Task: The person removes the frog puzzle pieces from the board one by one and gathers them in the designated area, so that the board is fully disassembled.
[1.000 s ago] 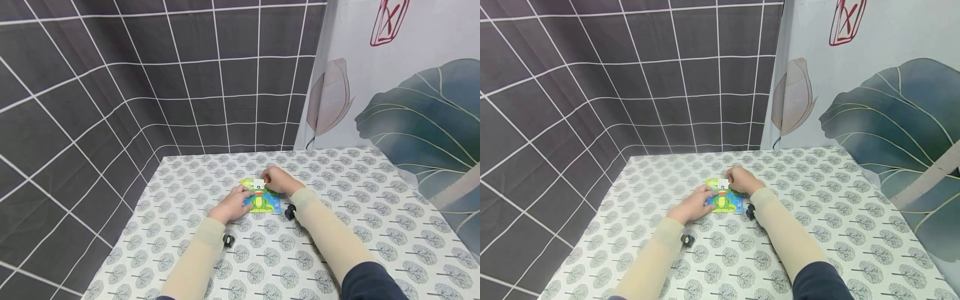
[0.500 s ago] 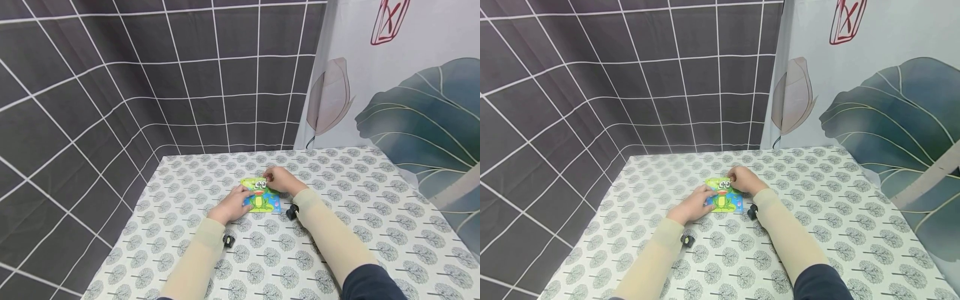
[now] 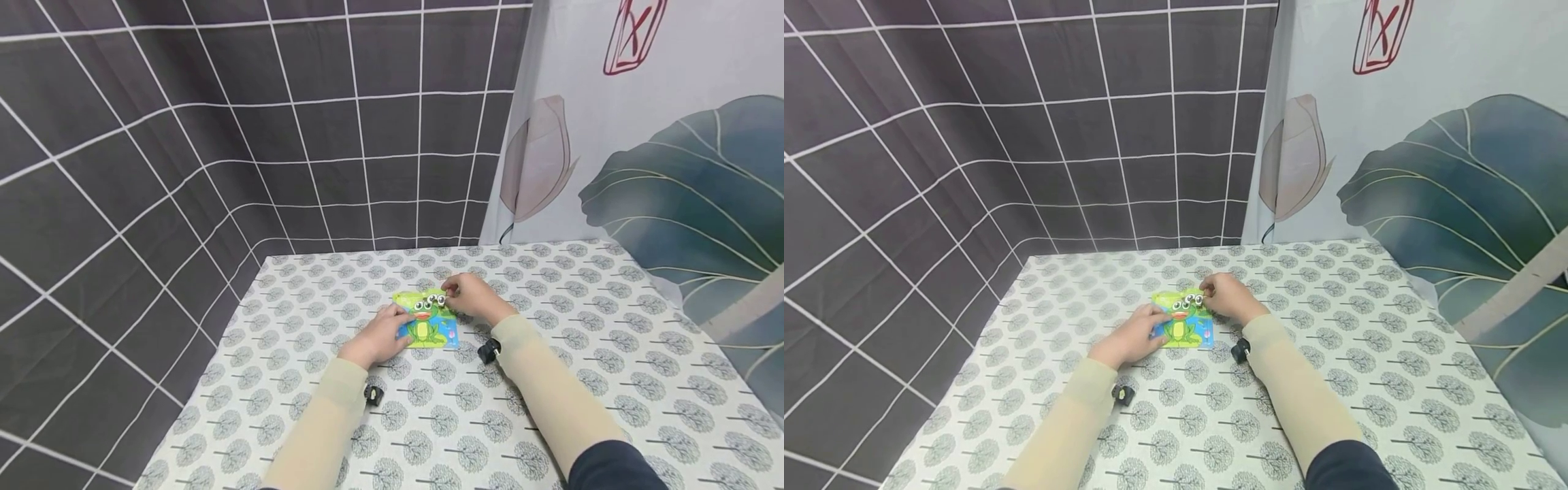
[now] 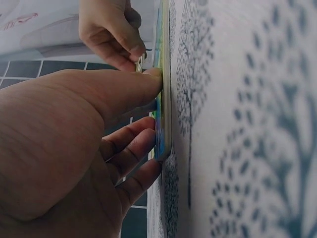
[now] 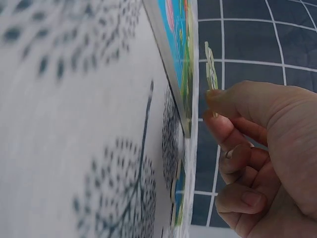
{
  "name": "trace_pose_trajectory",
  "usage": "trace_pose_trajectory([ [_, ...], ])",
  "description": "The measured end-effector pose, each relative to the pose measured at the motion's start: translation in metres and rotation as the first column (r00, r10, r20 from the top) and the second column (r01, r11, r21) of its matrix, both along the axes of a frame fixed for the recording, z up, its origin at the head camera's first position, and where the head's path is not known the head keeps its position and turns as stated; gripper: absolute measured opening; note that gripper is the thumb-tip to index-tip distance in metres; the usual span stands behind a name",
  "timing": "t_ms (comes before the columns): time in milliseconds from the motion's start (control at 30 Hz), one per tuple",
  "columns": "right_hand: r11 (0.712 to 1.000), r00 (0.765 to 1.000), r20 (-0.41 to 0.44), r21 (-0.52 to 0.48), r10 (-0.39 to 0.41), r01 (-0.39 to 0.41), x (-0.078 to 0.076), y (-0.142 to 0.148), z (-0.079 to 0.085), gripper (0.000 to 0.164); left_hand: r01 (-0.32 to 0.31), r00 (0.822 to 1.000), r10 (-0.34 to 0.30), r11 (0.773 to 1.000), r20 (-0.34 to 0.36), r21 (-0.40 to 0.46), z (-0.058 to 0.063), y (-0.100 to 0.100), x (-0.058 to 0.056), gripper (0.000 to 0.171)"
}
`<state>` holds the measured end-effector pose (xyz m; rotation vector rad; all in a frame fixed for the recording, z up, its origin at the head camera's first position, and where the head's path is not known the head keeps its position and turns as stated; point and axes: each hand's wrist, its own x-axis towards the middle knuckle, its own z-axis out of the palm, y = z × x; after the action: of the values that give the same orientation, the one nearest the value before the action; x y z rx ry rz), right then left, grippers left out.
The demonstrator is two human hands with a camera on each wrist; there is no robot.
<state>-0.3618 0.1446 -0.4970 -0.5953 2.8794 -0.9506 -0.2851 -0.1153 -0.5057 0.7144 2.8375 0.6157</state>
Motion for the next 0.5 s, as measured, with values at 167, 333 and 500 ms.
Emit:
trace_pose_trajectory([
  [167, 0.998, 0.999, 0.006, -0.047, -0.035, 0.036, 0.005, 0.008, -0.001, 0.033, 0.009, 1.000, -0.009, 1.000, -0.009, -0.014, -0.002, 0.000, -0.001, 0.056],
  [333, 0.994, 0.998, -0.005, -0.091, -0.066, 0.065, 0.011, 0.017, -0.005, 0.031, 0.012, 1.000, -0.012, 1.000, -0.009, -0.018, -0.002, 0.001, -0.001, 0.056],
  [500, 0.992, 0.997, -0.005, -0.101, -0.080, 0.079, 0.014, 0.025, -0.005, 0.032, 0.008, 1.000, -0.008, 1.000, -0.013, -0.016, -0.002, 0.001, 0.000, 0.056],
])
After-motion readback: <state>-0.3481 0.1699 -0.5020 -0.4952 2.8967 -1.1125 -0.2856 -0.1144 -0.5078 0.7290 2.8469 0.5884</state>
